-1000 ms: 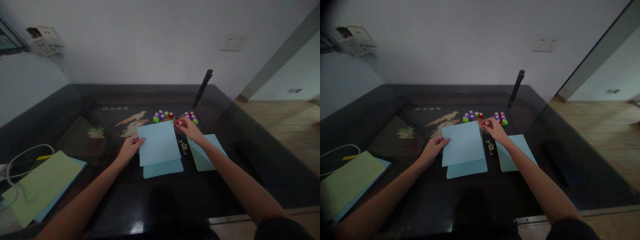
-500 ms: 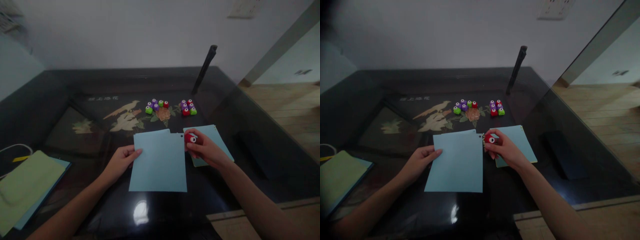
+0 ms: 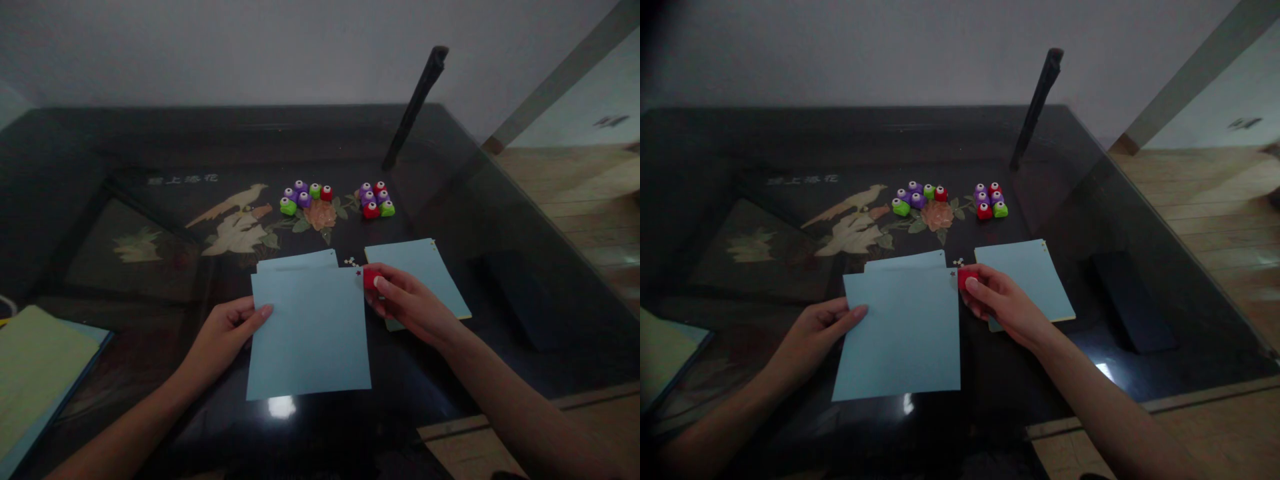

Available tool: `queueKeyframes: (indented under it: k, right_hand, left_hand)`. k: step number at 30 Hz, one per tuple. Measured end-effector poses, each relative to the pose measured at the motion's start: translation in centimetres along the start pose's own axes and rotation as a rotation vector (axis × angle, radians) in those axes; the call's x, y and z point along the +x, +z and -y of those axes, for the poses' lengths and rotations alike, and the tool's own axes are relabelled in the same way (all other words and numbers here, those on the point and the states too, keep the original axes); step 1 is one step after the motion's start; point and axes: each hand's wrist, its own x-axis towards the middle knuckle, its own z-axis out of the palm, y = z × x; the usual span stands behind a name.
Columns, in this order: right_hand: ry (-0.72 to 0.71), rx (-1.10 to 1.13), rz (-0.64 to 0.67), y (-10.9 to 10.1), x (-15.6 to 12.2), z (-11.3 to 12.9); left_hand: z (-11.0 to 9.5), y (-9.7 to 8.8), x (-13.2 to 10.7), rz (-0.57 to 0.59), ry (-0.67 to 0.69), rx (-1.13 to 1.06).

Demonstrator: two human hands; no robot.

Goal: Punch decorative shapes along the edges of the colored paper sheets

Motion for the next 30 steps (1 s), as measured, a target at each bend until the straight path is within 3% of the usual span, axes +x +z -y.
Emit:
queueKeyframes:
  k: [5, 30]
  right_hand:
    - [0.007, 0.016, 0.0, 0.02, 0.01, 0.0]
    - [-0.021, -0.024, -0.008, 0.49, -0.43, 0.74]
  left_hand:
    - [-0.1, 0.02, 0.11, 0.013, -0.048, -0.046]
    - [-0.58, -0.05, -0.14, -0.017, 0.002, 0.014]
